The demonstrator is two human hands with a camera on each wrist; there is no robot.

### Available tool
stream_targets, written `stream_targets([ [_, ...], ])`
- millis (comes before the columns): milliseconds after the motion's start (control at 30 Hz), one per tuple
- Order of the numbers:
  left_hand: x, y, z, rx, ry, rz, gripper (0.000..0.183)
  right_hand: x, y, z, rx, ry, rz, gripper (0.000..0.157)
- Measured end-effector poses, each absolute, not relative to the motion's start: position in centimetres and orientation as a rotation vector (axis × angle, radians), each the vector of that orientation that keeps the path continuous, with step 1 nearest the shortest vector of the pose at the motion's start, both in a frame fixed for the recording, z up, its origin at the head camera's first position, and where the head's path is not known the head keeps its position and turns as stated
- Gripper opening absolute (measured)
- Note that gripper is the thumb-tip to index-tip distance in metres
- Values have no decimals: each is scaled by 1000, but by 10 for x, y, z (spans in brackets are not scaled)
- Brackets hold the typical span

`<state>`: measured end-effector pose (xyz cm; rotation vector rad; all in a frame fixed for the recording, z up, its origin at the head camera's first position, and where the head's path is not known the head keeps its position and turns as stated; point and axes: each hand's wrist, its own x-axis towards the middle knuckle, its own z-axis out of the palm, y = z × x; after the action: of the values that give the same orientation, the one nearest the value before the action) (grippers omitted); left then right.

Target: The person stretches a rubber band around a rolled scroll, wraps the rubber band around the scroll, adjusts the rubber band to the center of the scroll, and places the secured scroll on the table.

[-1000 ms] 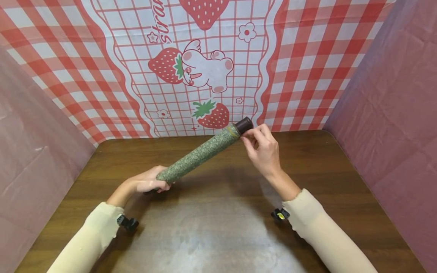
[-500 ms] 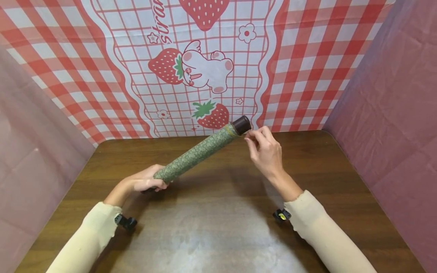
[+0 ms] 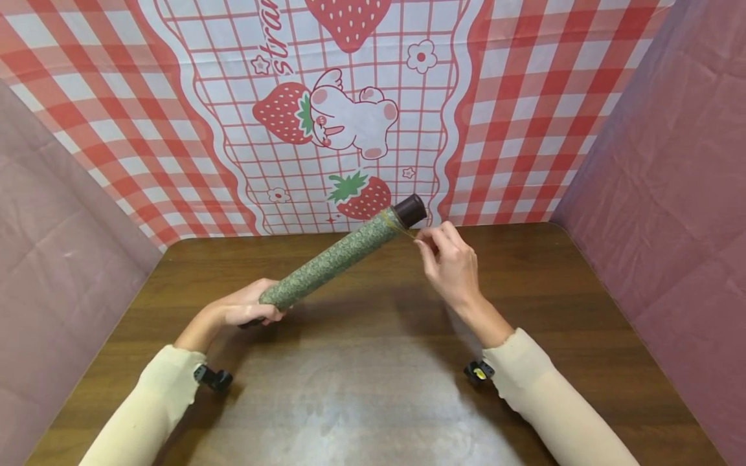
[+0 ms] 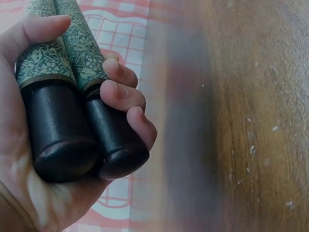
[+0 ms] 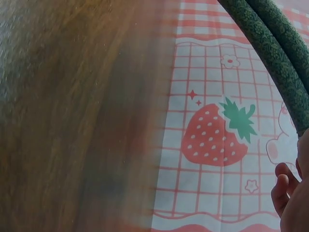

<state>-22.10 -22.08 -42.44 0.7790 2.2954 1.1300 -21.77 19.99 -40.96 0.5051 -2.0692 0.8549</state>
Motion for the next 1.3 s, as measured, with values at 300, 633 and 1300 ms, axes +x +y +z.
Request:
stream_targets([
  [300, -220, -219, -425, 777, 2313, 1102, 40, -217, 191, -409, 530, -2058, 827, 8],
  [633, -219, -219, -428, 762, 2344, 1077, 38, -216, 193, -406, 522, -2059, 849, 11],
  [1300, -236, -242, -459, 777, 2623, 911, 80, -209, 210, -416, 567, -2143, 805, 9],
])
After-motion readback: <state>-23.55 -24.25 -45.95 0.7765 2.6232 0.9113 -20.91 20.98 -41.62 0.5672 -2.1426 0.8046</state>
